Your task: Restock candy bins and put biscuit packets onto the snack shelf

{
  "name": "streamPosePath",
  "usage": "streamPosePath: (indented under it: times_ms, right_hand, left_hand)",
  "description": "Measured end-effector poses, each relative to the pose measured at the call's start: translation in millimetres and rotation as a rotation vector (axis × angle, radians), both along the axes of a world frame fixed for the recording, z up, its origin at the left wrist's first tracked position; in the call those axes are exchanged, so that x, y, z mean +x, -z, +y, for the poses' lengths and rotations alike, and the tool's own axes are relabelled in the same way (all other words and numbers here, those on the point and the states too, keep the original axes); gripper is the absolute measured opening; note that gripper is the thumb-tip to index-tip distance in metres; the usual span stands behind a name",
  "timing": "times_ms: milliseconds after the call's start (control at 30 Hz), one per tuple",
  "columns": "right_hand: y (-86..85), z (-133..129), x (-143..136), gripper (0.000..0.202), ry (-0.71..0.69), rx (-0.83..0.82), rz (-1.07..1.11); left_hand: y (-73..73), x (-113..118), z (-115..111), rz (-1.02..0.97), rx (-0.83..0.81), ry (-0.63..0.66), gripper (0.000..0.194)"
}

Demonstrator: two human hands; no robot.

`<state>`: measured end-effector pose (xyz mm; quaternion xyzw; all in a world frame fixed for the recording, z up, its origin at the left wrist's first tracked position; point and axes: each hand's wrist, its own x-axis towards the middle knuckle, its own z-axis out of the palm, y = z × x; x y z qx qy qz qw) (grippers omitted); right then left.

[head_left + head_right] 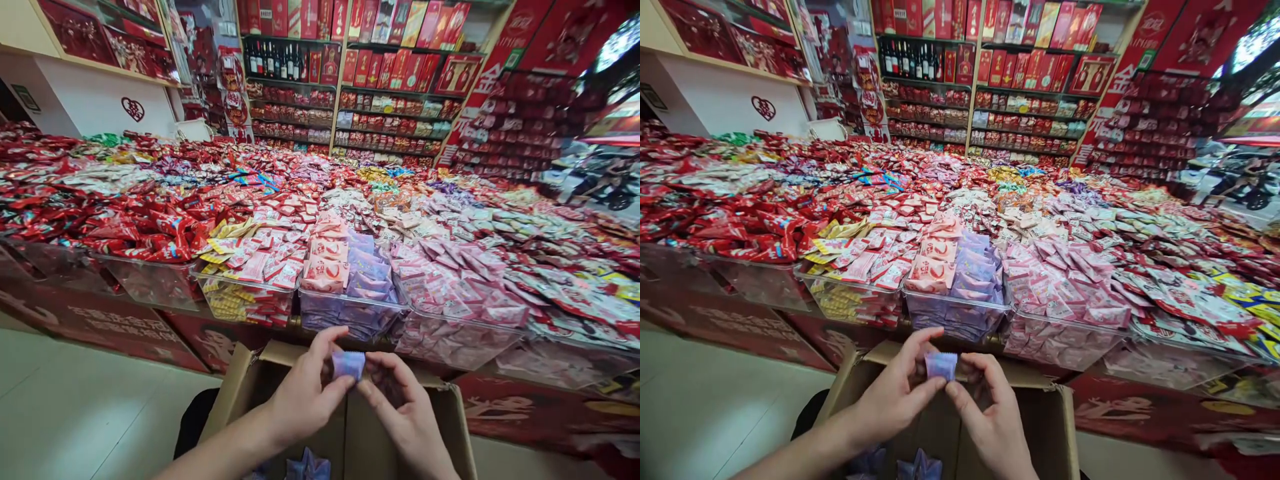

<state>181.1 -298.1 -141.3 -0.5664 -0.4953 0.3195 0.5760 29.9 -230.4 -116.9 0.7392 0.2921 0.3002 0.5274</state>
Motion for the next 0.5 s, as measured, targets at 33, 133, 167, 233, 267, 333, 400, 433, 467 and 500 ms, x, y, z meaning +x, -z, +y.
streamPosePath:
  times_ms: [33, 133, 167, 233, 267, 333, 400, 433, 467, 500]
  right_hand:
    - [2.6, 0, 0, 0.036, -0.033, 0.031, -0.024]
    - [3.3, -2, 2, 0.02, -0.212, 0.121, -0.172]
    - [1.1, -3, 2, 0.012, -0.248, 0.141, -0.234]
    - [-7.7, -6, 7, 0.008, -0.272, 0.16, -0.34]
    - [-14.5, -7, 11, 0.009, -0.266, 0.163, -0.37]
    - [-33.6, -10, 26, 0.01, -0.213, 0.168, -0.414]
    - [-59.3, -8, 49, 0.01, -0.072, 0.185, -0.454]
    - [-73.6, -4, 62, 0.01, 0.027, 0.202, -0.489]
    - [-88.1, 3, 76, 0.012, 0.131, 0.222, -0.524]
    - [-102.0, 13, 90, 0.015, 0.213, 0.229, -0.562]
  left_hand:
    - [4.6, -3, 0, 0.066, 0.092, 0.049, 0.057]
    - [13.2, -10, -2, 0.174, 0.241, 0.215, 0.067]
    - [14.5, -13, -2, 0.171, 0.243, 0.24, 0.067]
    - [17.3, -20, -3, 0.153, 0.191, 0.225, 0.062]
    - [20.2, -24, -3, 0.158, 0.147, 0.197, 0.057]
    - [31.8, -36, -1, 0.235, 0.046, 0.125, 0.047]
    - [52.5, -51, 3, 0.394, -0.032, 0.061, 0.039]
    - [65.4, -59, 5, 0.469, -0.065, 0.041, 0.035]
    - [79.0, -67, 7, 0.525, -0.09, 0.041, 0.032]
    - [92.3, -74, 9, 0.566, -0.102, 0.038, 0.032]
